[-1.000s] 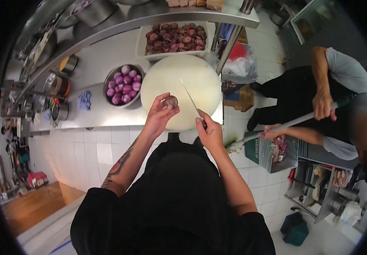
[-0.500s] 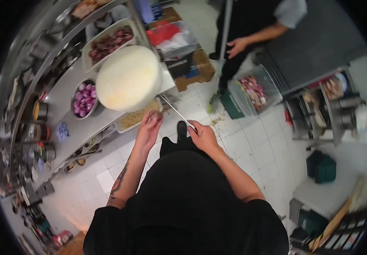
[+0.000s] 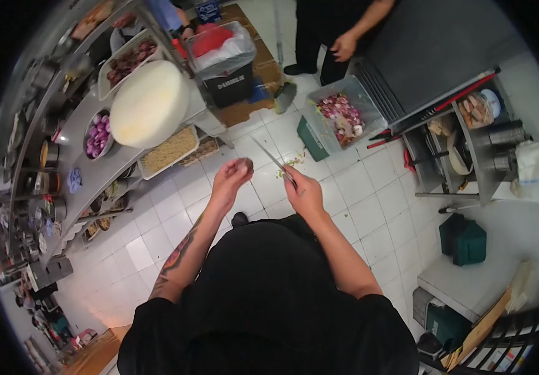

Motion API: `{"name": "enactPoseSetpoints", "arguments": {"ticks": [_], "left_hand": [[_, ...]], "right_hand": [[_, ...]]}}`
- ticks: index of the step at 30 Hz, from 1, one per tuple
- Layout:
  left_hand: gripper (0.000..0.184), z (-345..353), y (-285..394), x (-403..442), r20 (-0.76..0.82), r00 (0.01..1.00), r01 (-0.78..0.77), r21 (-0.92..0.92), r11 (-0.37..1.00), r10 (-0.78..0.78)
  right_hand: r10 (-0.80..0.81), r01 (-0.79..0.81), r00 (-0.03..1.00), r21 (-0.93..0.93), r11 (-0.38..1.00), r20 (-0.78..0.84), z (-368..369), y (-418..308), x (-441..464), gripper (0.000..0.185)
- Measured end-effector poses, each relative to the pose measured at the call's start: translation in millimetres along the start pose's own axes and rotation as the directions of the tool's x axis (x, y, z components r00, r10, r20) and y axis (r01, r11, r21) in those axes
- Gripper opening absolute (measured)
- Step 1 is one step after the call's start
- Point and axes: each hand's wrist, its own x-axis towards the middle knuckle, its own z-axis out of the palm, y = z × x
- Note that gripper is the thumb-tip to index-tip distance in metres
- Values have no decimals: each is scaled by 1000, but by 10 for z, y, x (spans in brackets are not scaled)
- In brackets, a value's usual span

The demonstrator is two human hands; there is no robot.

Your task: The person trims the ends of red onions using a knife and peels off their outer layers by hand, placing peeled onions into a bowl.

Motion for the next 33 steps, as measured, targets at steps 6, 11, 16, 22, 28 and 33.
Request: {"name": "enactPoseSetpoints", "arguments": {"ticks": [6, 11, 16, 22, 28, 33], "left_hand": [[50, 1235, -414, 648, 78, 995, -72, 243, 967, 54], [38, 1935, -695, 973, 111, 985, -162, 343, 925, 131], [35, 2253, -817, 1072, 185, 975, -189, 372, 909, 127], [34, 2585, -763, 982, 244, 963, -194, 352, 916, 110], [35, 2246, -762, 697, 285, 957, -88, 445, 891, -48], [51, 1020, -630, -11, 268, 954, 10, 415, 910, -133]], "right_hand": [[-225, 220, 972, -73, 973, -61, -647, 683, 449, 36], [-184, 177, 982, -125, 976, -52, -1138, 1106, 522, 41], [-197, 185, 973, -106, 977, -119, -1409, 1363, 519, 43], [-222, 201, 962, -134, 970, -158, -1566, 1602, 344, 42], [406, -469, 883, -381, 797, -237, -1240, 2929, -1146, 29], [369, -428, 898, -279, 860, -240, -1028, 2176, -2143, 28]]}}
